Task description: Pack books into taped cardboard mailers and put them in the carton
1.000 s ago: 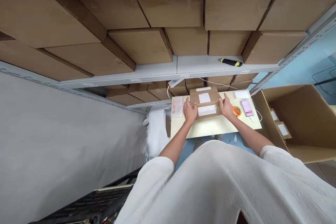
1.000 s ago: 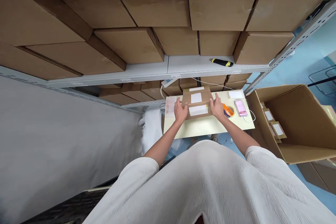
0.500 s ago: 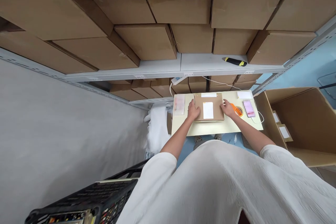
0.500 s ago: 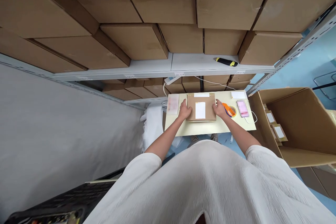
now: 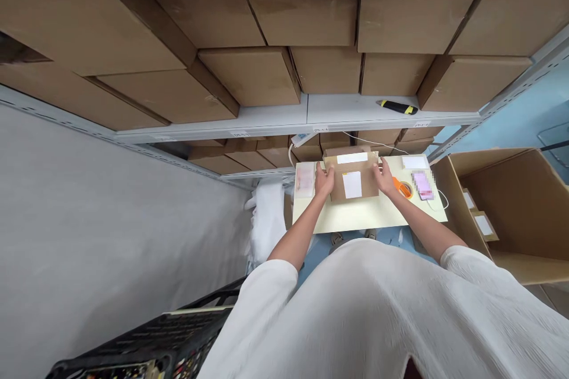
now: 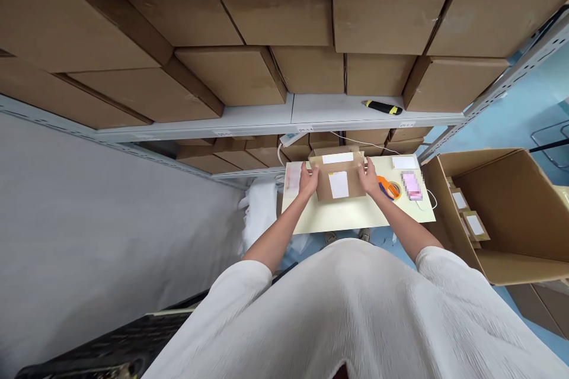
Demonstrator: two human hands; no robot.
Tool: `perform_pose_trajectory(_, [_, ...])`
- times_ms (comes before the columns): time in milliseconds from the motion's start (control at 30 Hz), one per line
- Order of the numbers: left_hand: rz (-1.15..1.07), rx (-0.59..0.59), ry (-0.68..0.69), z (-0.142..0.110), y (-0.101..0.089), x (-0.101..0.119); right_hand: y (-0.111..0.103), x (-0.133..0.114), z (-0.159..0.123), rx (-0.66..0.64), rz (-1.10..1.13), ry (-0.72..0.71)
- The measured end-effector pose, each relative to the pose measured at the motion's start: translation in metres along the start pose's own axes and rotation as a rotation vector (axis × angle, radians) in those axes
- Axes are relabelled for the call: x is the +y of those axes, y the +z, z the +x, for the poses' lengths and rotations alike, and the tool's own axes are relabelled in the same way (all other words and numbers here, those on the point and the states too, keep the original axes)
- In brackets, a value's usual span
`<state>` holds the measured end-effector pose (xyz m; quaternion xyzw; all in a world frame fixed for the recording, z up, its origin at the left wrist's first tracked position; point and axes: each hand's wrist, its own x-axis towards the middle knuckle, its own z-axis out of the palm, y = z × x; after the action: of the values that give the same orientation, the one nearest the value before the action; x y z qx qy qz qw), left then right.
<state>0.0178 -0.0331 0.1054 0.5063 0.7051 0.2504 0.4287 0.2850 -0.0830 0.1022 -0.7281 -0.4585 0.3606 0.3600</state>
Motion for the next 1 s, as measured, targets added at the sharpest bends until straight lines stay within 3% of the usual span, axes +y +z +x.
perform_pose_trajectory(100, [0.020,0.020,0.014,-0.005,-0.006,-0.002,-0.002,-0.001,-0.005,0.009,0.003,-0.052])
perform_pose_trajectory(267, [0.081,-0.027,-0.031,-0.017,-0.007,-0.014,-0.002,0.009,-0.017,-0.047,-0.063,-0.016])
perform_pose_trajectory(600, [0.194,-0.006,-0.003,-0.018,-0.013,-0.015,-0.006,0.013,-0.018,-0.054,-0.271,-0.017])
perform_pose_trajectory(667, [0.233,0.015,0.085,-0.022,-0.016,-0.015,-0.009,0.013,-0.018,-0.073,-0.304,-0.006])
perform_pose_trajectory(733, [0.272,0.048,0.275,-0.026,-0.019,-0.012,-0.011,0.009,-0.017,-0.068,-0.332,-0.045])
perform_pose_trajectory(833, [0.315,-0.015,0.562,-0.029,-0.021,0.000,-0.009,-0.009,-0.011,-0.098,-0.382,-0.260])
perform_pose_trajectory(933, [0.358,-0.168,0.695,-0.025,-0.017,0.012,0.002,-0.032,-0.003,-0.303,-0.431,-0.498])
perform_pose_trajectory(1000, [0.385,-0.214,0.714,-0.021,-0.013,0.015,0.010,-0.045,-0.001,-0.458,-0.488,-0.572])
